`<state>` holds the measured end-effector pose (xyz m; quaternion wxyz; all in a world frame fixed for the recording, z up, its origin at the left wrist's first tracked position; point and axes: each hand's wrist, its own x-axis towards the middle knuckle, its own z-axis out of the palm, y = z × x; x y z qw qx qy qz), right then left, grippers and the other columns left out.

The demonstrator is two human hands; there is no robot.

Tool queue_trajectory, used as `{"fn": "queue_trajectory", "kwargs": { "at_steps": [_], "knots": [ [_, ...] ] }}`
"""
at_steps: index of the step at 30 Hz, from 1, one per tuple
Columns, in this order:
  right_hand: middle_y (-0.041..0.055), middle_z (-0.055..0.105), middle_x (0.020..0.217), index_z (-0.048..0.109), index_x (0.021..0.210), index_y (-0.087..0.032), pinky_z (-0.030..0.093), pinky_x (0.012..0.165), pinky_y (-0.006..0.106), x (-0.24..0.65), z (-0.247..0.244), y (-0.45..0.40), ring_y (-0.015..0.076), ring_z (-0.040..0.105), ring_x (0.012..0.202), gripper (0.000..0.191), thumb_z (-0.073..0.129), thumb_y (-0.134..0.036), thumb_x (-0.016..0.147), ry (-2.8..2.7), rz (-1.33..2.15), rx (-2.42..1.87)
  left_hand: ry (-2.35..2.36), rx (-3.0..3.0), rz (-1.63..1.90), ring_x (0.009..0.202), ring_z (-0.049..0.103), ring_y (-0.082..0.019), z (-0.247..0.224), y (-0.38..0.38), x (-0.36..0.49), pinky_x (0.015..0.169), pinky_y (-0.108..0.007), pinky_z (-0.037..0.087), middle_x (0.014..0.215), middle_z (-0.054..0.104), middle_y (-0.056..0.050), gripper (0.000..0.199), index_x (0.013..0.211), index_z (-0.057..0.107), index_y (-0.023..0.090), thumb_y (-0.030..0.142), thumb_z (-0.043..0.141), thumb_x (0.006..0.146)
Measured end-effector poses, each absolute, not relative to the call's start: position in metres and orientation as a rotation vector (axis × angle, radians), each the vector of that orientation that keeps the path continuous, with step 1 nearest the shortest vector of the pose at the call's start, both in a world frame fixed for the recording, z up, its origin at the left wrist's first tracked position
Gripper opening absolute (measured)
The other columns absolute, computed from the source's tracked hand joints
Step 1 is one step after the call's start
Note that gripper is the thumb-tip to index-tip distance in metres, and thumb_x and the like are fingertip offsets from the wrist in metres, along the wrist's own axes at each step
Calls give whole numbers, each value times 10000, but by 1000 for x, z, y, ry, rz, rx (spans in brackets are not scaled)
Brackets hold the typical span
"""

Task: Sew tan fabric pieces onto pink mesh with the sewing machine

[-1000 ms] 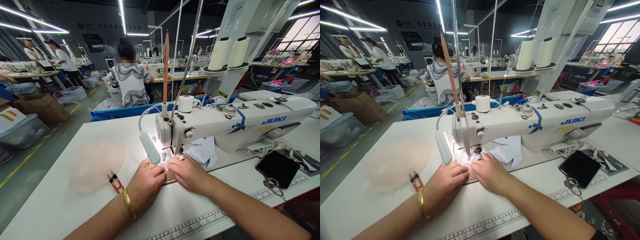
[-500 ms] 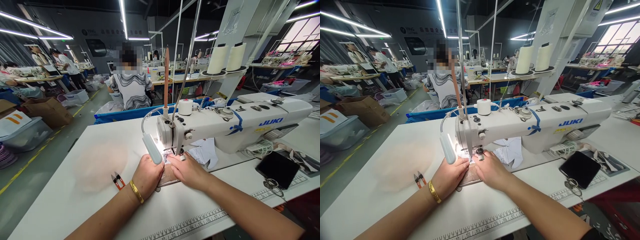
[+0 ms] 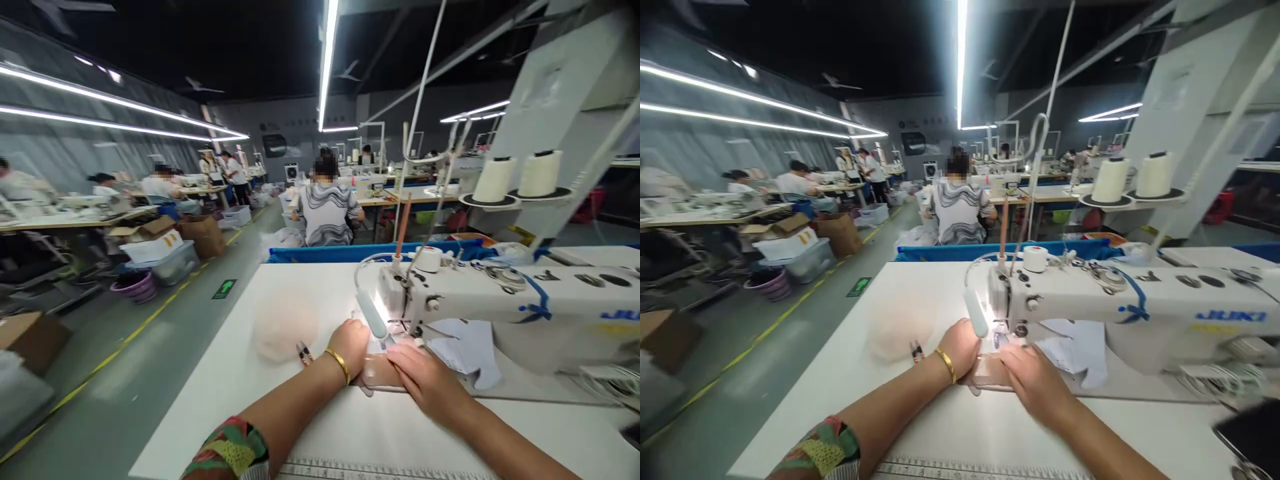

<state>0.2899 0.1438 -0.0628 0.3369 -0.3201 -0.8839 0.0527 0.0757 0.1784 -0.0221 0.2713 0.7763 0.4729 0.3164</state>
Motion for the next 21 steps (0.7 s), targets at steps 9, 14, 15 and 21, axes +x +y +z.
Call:
{"fn": "queue_trajectory", "kwargs": {
  "at_steps": [9,14,15,21],
  "knots": [
    [134,663,1319,535,1447,-265,490,1067,496,231,-29,103,290,631,1214,660,586,-700,954,-1689,1676,-808,987,1077,1023,1003,721,-244,43,96,-4,604,-283,495,1252,741,-155,137,848,442,226,335,520,876],
    [0,649,829,663,1034,-224,491,918,381,173,-9,102,191,636,837,496,802,-643,809,-1225,1963,-509,754,646,1082,867,719,-210,39,68,-35,780,-334,551,1089,788,-112,220,840,596,193,364,732,817],
    [-16,625,780,653,953,-211,482,842,338,167,-6,102,167,609,772,464,849,-594,780,-1224,1975,-520,756,654,1078,826,708,-189,37,65,-41,779,-313,542,1021,788,-102,258,870,631,185,403,759,818],
    [-53,543,642,560,790,-190,346,626,264,146,13,117,105,455,588,508,873,-587,747,-1484,1936,-606,1094,987,1060,597,495,-78,44,60,-75,562,-205,360,690,597,17,481,790,649,156,482,953,609]
  ]
}}
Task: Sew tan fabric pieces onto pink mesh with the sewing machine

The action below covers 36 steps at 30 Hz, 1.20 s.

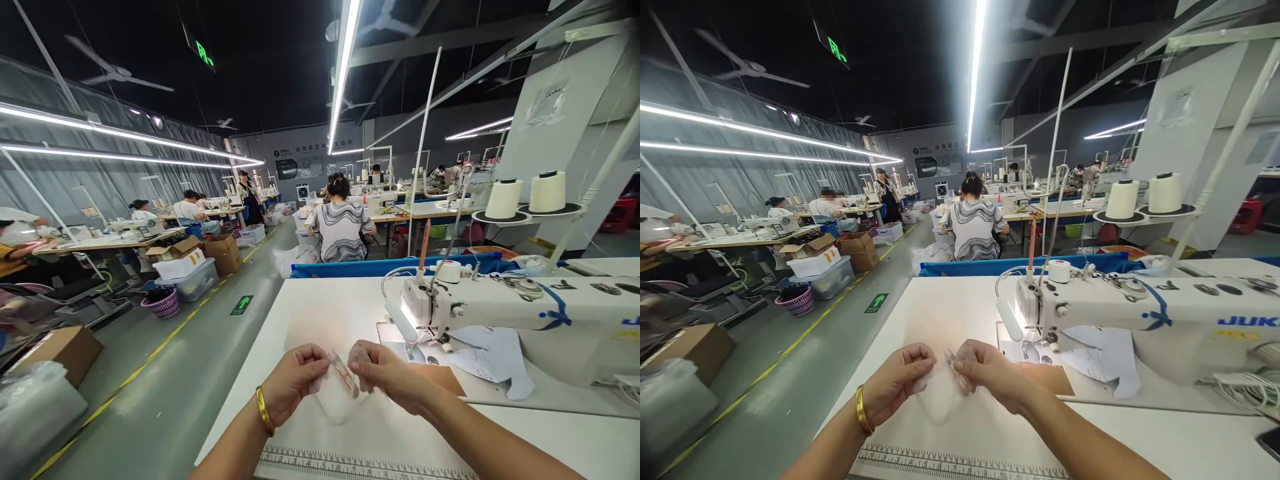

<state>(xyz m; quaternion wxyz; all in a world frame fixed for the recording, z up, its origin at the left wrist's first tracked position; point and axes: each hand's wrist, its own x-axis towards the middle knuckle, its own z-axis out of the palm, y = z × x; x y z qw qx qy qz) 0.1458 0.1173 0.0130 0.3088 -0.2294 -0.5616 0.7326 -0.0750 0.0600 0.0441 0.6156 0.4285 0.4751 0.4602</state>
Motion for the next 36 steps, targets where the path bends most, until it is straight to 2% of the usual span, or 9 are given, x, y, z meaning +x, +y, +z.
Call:
{"fn": "queue_trajectory", "kwargs": {
  "at_steps": [8,11,15,19,23,25,29,33,36],
  "knots": [
    [-74,474,722,558,871,-201,425,682,280,89,25,198,84,425,602,494,774,-627,742,-1436,1601,-759,1394,1232,1287,554,380,-63,57,139,-128,525,-211,300,703,556,52,493,861,662,172,582,861,672],
    [-53,510,792,581,929,-202,450,702,289,69,16,229,95,469,638,444,742,-580,758,-1451,1481,-865,1562,1277,1289,594,469,-91,46,174,-145,562,-225,385,715,587,36,361,844,661,163,486,815,796],
    [-46,513,774,595,988,-211,457,686,306,56,3,258,137,536,652,351,702,-485,796,-1531,1301,-1059,1749,1303,1198,817,646,-156,27,203,-159,749,-316,559,941,680,-22,231,968,674,143,373,690,965],
    [42,579,986,579,1072,-214,446,773,337,68,-2,253,209,583,874,267,649,-334,845,-1650,1006,-1198,1774,1261,1095,954,683,-193,15,212,-166,853,-390,589,1106,697,-66,278,1122,666,146,393,653,996],
    [35,608,947,601,949,-227,413,780,334,97,-11,198,210,562,851,93,630,-302,901,-1912,840,-1145,1651,1210,1013,965,717,-226,8,210,-167,806,-360,581,1096,745,-74,481,1120,667,176,604,684,901],
    [26,638,948,619,946,-232,401,732,316,110,-20,163,207,571,814,194,743,-336,840,-2093,830,-1102,1597,1202,985,1002,723,-259,5,207,-164,799,-347,575,1094,763,-80,603,1089,673,186,682,765,757],
    [72,664,1026,614,1029,-197,406,733,311,135,-34,117,241,607,936,107,649,-218,930,-2577,460,-1188,1585,1206,952,1017,719,-301,-1,201,-151,810,-373,560,1097,762,-108,762,1104,658,179,667,866,557],
    [98,672,987,605,983,-176,403,725,322,186,-31,98,237,611,895,178,483,-55,939,-2655,310,-1302,1600,1237,909,1034,709,-305,-11,187,-123,827,-384,551,1105,747,-115,774,1153,633,179,651,848,578],
    [72,647,922,559,900,-195,397,698,315,233,-17,80,215,583,815,160,465,-68,920,-2596,478,-1309,1593,1273,873,1057,699,-304,-18,171,-93,839,-386,550,1143,728,-119,757,1191,623,181,670,805,642]
  ]
}}
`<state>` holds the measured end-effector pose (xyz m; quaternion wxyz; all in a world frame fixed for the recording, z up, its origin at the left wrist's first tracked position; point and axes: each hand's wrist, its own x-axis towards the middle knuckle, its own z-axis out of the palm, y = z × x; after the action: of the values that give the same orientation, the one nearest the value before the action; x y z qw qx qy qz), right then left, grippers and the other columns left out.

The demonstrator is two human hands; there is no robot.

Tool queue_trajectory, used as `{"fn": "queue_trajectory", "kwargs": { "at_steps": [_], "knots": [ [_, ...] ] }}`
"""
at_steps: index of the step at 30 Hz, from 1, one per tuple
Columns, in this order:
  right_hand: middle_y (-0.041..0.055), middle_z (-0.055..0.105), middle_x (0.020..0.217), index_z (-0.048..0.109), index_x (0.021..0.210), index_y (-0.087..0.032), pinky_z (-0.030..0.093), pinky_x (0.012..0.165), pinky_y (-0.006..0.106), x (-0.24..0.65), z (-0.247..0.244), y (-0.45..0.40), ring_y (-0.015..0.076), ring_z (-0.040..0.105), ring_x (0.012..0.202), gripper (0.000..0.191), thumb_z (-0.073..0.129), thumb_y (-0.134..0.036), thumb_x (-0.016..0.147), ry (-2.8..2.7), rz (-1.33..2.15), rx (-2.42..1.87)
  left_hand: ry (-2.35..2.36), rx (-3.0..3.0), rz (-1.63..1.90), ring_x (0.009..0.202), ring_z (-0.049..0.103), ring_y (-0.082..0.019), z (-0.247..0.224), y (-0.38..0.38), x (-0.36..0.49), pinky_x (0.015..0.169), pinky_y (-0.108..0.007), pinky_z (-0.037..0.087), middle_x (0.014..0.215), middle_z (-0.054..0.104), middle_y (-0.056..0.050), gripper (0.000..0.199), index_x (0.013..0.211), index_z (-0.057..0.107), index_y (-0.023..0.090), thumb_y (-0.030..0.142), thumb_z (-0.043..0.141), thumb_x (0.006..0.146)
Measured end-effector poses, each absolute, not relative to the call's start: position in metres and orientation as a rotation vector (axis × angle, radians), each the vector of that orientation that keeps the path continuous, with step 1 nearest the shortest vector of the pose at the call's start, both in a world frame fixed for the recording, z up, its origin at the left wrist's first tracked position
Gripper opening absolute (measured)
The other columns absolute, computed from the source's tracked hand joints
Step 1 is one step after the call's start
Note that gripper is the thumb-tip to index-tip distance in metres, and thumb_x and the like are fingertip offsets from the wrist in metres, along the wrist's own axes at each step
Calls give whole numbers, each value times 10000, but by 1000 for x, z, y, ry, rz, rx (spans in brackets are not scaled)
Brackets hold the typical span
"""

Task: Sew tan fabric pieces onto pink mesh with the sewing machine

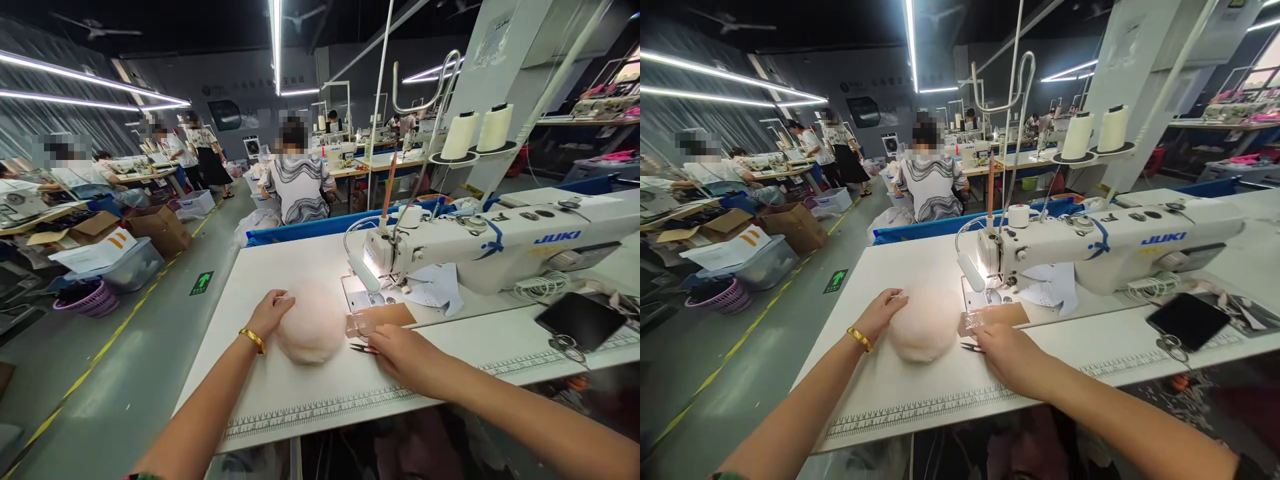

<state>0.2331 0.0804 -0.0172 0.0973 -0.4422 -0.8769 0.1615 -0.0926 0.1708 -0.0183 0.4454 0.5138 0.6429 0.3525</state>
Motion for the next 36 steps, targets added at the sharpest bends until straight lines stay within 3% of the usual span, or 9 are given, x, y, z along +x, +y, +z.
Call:
{"fn": "queue_trajectory", "kwargs": {
  "at_steps": [6,10,13,16,20,26,31,36],
  "knots": [
    [8,596,871,479,936,-236,455,759,319,287,-11,52,188,568,792,187,326,-260,1042,-2073,1026,-1361,1554,1376,854,1183,655,-318,-13,131,-47,981,-451,523,1282,672,-155,741,1371,567,199,691,664,826],
    [-13,548,852,536,1106,-246,453,753,307,290,-27,47,185,547,791,251,416,-461,1057,-1953,1059,-1278,1475,1826,893,1502,360,-359,0,99,-49,1192,-540,360,1623,399,-131,853,1539,412,289,572,746,806],
    [-41,505,773,559,1216,-253,421,684,291,279,-35,50,178,522,717,327,558,-485,986,-1953,978,-1307,1309,2425,743,1569,222,-357,3,77,-56,1251,-574,251,1705,256,-98,886,1600,311,321,337,729,819],
    [-54,488,727,566,1276,-250,390,643,284,264,-38,56,170,512,660,372,599,-428,951,-1977,910,-1274,1322,2741,619,1559,253,-361,-3,67,-55,1228,-561,275,1707,272,-89,842,1586,366,312,175,662,809],
    [-55,510,743,516,1374,-243,397,650,278,246,-46,61,167,536,675,484,643,-360,921,-1989,874,-1183,1351,2926,617,1487,401,-338,-12,74,-51,1143,-532,330,1611,481,-68,613,1433,585,307,108,590,853],
    [-54,511,748,488,1398,-225,409,653,274,237,-61,59,159,531,673,504,626,-332,926,-1955,885,-1163,1327,2753,584,1320,580,-306,5,90,-47,1108,-537,319,1355,722,-31,292,1145,767,370,291,538,982],
    [-50,526,750,518,1339,-235,418,660,271,239,-64,62,160,533,684,435,616,-366,935,-1890,919,-1136,1355,2641,615,1317,569,-310,17,86,-39,1156,-557,297,1358,719,-31,275,1113,786,374,353,556,964],
    [-64,466,639,629,992,-229,353,597,253,248,-56,54,141,468,598,222,605,-443,937,-1816,917,-1175,1282,2714,652,1325,550,-312,8,55,-33,1136,-527,346,1483,620,-31,437,1298,695,367,260,617,882]
  ]
}}
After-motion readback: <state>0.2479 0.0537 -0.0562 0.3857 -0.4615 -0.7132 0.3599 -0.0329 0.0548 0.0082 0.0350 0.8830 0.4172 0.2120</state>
